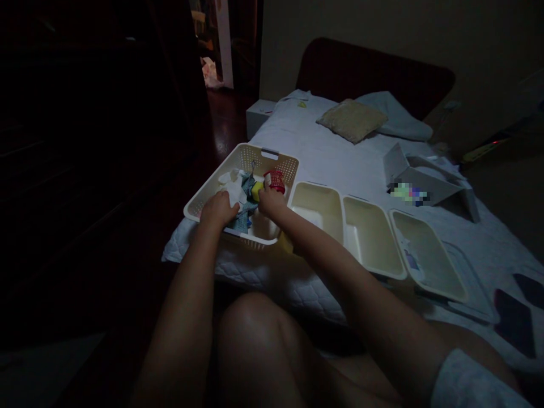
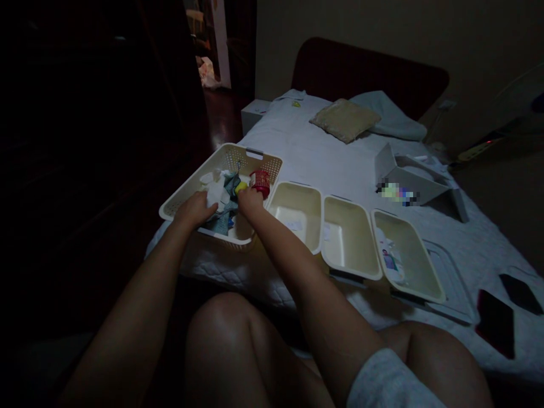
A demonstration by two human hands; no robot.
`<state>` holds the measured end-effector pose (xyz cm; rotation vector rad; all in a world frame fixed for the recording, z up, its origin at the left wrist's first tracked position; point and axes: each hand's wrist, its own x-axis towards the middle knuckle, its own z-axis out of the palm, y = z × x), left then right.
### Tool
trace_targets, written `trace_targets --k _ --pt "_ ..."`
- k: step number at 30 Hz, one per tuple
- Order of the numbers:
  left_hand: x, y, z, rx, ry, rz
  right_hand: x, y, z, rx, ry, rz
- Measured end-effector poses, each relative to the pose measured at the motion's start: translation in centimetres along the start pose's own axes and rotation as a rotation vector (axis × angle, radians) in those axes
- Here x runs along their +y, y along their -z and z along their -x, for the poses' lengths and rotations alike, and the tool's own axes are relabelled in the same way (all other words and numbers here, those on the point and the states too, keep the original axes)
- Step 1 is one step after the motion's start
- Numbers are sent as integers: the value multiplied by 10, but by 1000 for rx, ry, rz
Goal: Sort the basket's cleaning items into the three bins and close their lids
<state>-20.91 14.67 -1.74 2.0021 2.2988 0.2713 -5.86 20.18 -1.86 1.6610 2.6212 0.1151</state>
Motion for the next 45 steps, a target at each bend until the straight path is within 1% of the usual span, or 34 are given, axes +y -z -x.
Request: trace_targets --k 8,12,16,21,24,30,36,42,45 --pt "-5 -4 -7 -5 41 53 7 -8 -38 154 -19 1" --pt "-7 -5 -9 -12 51 73 -1 -13 -54 120 -28 -32" --pt "-8 -7 -11 -3 42 80 -8 -25 -62 118 -17 -57" --pt "-5 -7 -12 -11 43 74 -5 -41 -69 18 -42 -53" --pt "-4 -5 -12 -24 36 69 -5 -44 -72 1 -34 -41" --pt "-4 -7 -12 -11 42 63 -8 -45 -72 -4 -8 -46" --pt "-5 -9 -11 10 35 60 -9 -40 -62 39 22 -58" --pt "-4 -8 -9 15 43 51 -5 -23 -47 24 70 -24" --pt "-4 -8 -9 27 53 61 -3 -11 -35 42 137 -13"
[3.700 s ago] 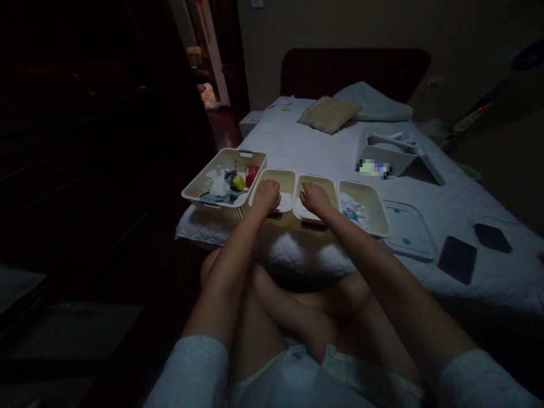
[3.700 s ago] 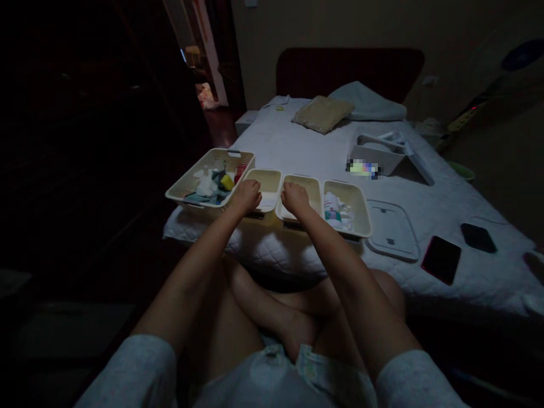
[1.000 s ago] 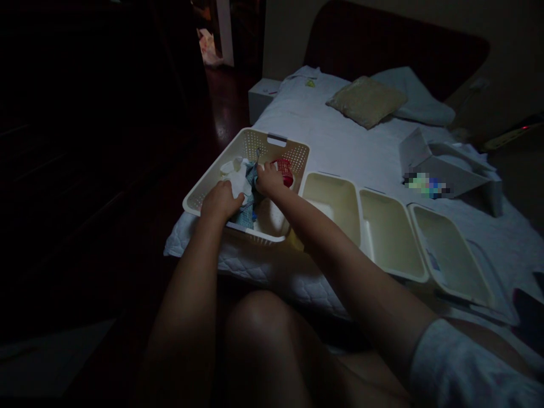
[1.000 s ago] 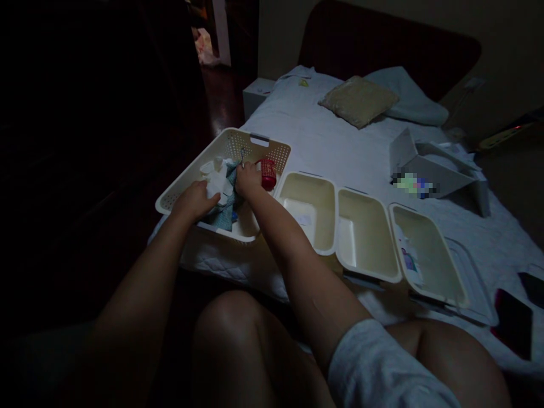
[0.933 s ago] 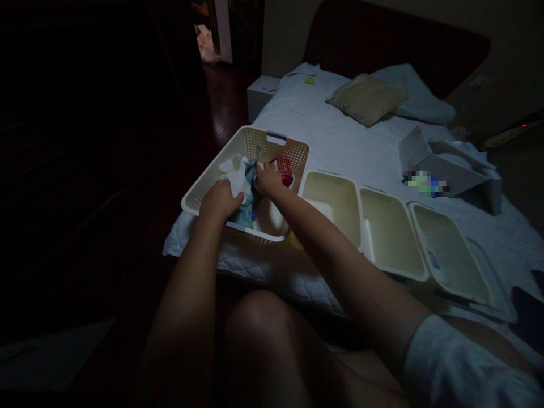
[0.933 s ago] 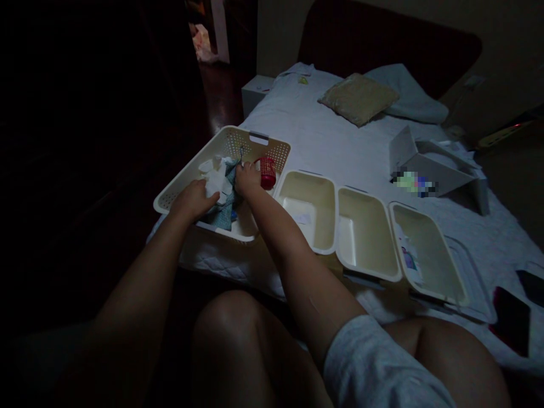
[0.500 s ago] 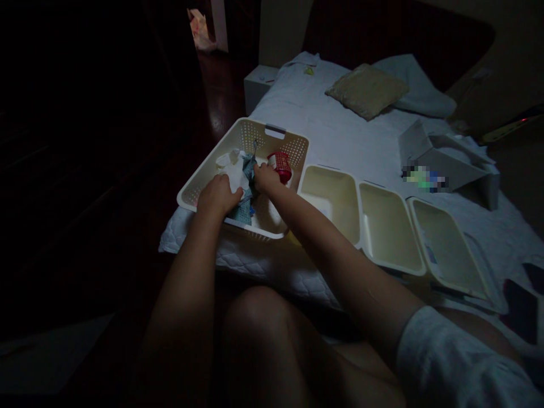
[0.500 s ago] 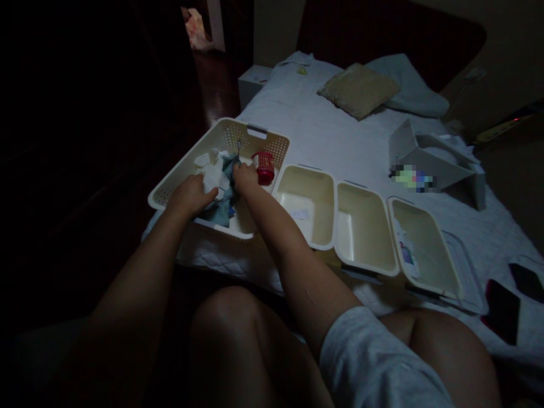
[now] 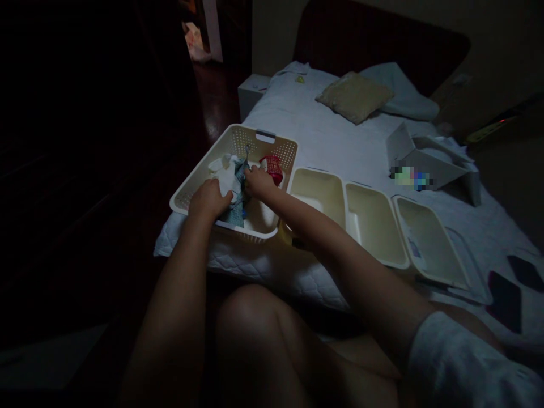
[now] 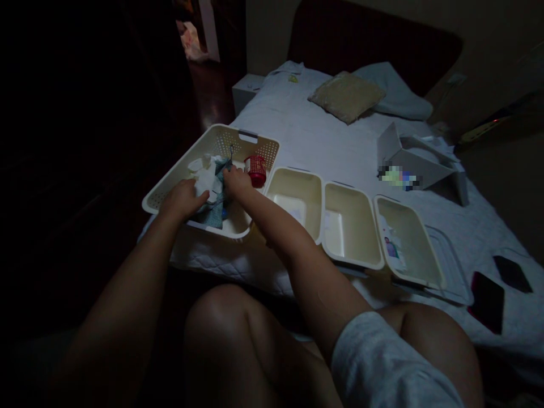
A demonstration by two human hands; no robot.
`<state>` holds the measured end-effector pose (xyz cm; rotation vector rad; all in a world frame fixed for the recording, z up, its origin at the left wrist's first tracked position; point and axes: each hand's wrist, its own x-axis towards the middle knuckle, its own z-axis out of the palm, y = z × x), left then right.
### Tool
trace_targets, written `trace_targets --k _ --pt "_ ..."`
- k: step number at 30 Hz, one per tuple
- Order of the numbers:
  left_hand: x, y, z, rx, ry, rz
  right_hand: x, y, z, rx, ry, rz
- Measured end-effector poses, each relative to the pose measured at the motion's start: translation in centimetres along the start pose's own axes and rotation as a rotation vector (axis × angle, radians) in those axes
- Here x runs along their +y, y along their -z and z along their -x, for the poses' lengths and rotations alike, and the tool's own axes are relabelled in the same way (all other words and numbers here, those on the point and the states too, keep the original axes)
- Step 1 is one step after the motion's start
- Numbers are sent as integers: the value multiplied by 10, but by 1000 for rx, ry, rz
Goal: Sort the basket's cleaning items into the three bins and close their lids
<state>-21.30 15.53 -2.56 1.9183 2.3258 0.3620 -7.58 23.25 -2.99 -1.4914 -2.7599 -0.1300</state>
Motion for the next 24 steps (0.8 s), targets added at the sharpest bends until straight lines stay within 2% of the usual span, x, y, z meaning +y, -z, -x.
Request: trace_targets --k 4,7,13,16,20,24 --pt "0 2 1 36 -10 18 3 16 21 48 117 -8" --pt "1 3 4 53 -24 13 14 30 40 63 131 -45" --pt "4 9 11 82 -37 -19 55 66 85 190 135 -171" --pt "13 12 15 127 -43 -24 77 81 109 257 143 -201" --pt "44 14 24 229 -80 84 103 88 140 375 134 -264" --pt "96 18 35 322 -231 266 127 80 177 520 150 -352"
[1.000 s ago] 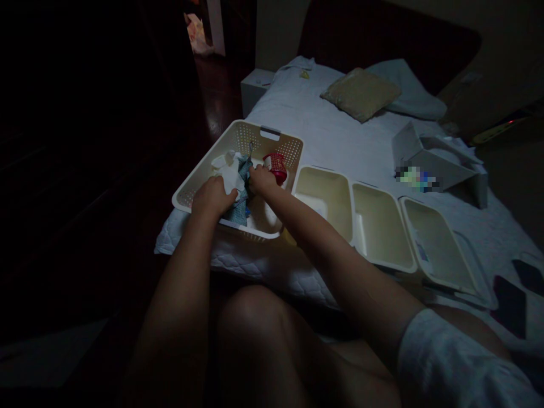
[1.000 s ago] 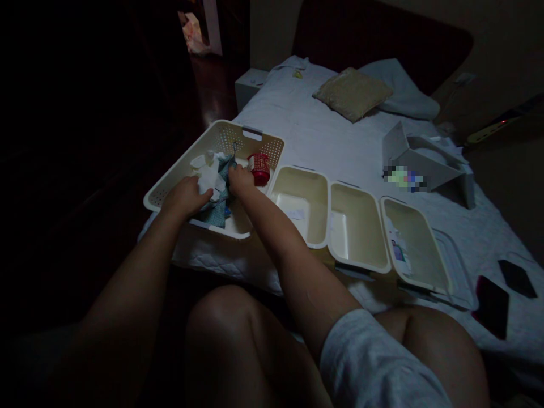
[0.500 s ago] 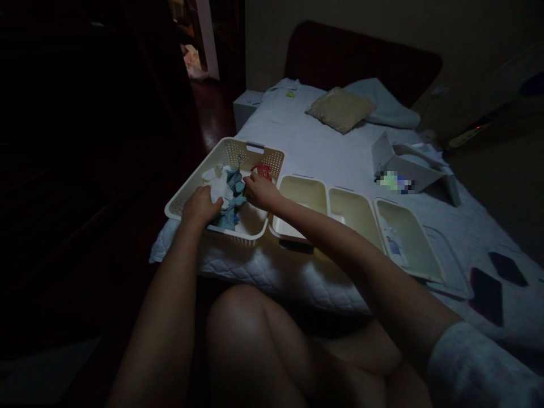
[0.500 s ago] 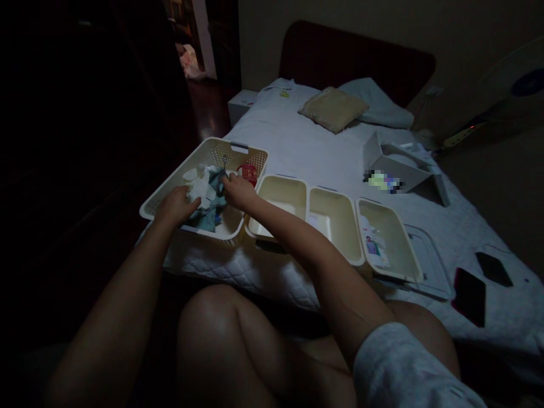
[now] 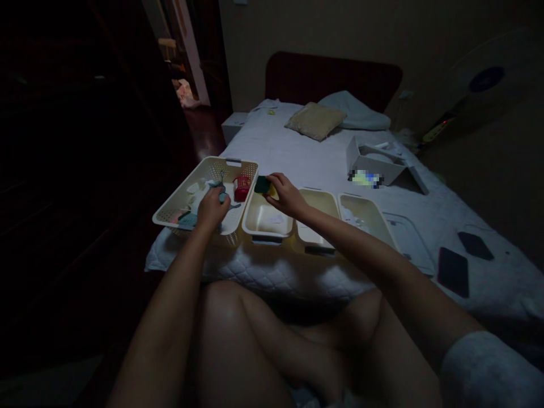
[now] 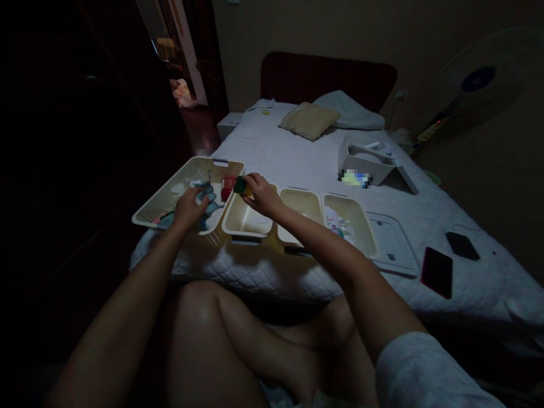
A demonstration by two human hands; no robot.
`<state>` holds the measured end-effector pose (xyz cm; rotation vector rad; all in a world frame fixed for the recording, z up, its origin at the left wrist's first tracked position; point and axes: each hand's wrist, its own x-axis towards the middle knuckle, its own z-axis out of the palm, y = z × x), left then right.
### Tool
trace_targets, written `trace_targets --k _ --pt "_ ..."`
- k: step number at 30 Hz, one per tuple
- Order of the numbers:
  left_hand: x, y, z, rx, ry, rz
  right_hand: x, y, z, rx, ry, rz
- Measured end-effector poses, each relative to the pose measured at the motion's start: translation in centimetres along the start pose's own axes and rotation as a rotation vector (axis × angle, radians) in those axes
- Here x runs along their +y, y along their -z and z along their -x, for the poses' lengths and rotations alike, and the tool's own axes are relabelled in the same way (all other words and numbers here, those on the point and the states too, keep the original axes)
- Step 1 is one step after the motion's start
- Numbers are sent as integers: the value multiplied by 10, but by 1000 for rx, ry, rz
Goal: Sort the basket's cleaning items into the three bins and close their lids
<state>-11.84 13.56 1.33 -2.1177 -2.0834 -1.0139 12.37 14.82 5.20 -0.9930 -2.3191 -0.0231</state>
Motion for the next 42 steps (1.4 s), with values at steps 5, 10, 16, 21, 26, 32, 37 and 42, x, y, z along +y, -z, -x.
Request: trace_targets --k 5,10,16,21,26,32,37,42 --pt "70 -15 -1 -43 -48 353 20 25 57 118 39 -80" --pt "138 -46 23 -268 147 892 31 42 120 243 -28 -139" --pt "200 -75 72 -575 281 1296 37 45 176 385 -115 -177" --pt "220 -88 93 -475 355 1393 43 58 196 379 -157 -236" --pt "232 -95 106 -404 381 1389 54 64 209 377 -277 -404" --pt "245 -100 106 -329 381 1349 61 75 209 319 -397 -509" --pt "247 -107 98 -304 392 1357 66 89 195 237 -498 -630" --pt "244 -109 100 -363 393 1343 70 84 203 315 -691 -682"
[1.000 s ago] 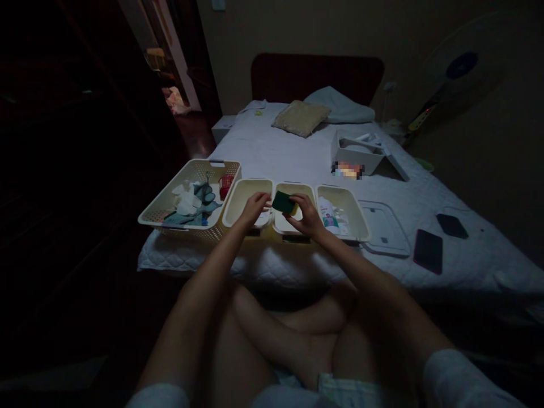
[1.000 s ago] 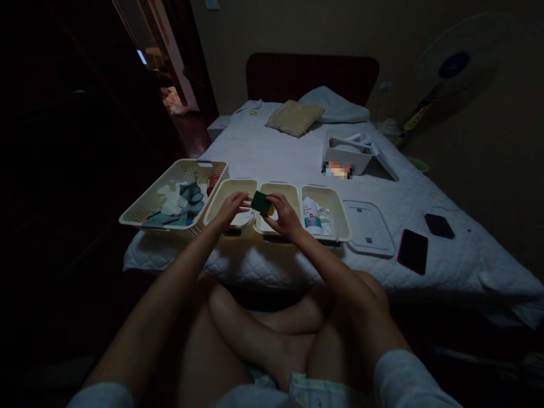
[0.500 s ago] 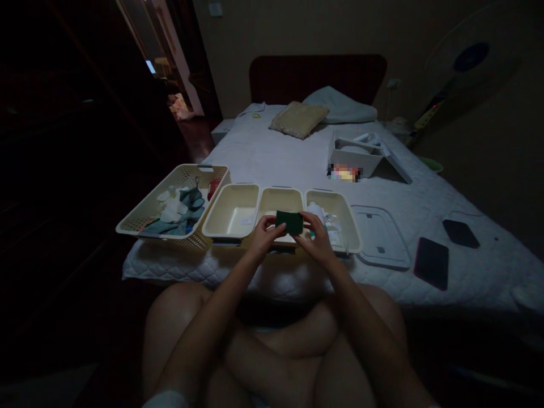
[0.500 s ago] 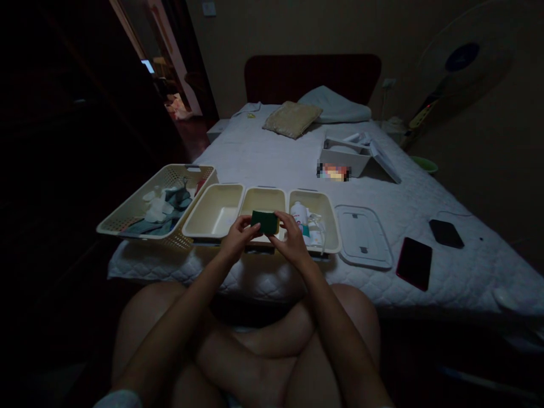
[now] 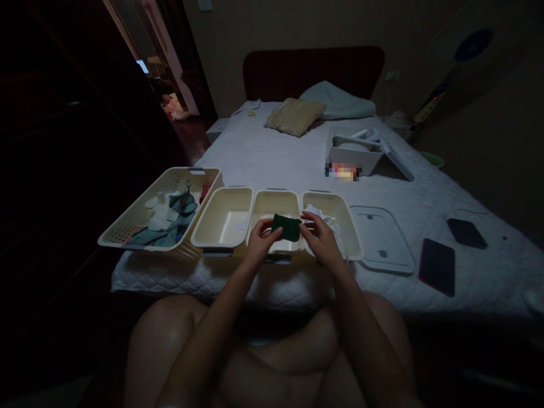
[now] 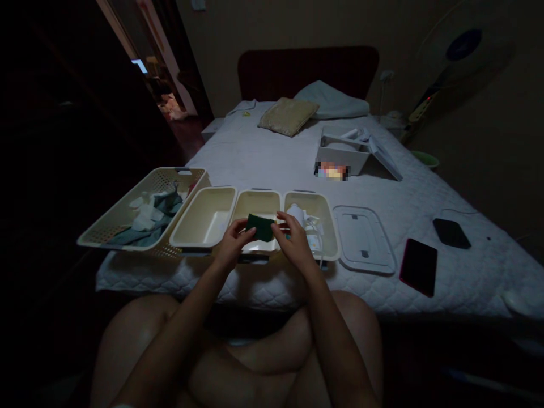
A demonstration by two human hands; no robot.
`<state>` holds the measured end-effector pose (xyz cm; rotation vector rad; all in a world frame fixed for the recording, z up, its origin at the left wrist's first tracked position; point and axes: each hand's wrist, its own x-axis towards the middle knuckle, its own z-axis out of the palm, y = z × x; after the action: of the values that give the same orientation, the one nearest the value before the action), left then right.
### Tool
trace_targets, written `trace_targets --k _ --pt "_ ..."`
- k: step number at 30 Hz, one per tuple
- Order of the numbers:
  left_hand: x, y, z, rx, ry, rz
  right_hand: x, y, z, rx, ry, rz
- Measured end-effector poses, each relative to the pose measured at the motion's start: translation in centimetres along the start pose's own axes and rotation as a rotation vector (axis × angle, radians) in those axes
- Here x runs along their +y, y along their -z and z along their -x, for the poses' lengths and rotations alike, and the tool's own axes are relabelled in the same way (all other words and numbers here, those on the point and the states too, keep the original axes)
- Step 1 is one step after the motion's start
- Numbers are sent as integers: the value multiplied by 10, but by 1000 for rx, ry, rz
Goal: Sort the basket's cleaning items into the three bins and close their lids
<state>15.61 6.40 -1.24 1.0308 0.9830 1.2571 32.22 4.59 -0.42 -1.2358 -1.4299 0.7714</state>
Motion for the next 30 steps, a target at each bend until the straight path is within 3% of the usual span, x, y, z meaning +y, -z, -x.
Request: trace_targets --k 11,16,22,30 --pt "2 4 12 -73 -11 -149 -2 -5 13 -19 -132 -151" --pt "3 1 17 -36 56 -25 -1 -14 15 118 -164 -211" --pt "-4 -2 18 -126 80 22 -1 -22 15 255 -167 -307" --pt "-5 -1 15 -41 41 -22 10 -26 18 139 -229 -317"
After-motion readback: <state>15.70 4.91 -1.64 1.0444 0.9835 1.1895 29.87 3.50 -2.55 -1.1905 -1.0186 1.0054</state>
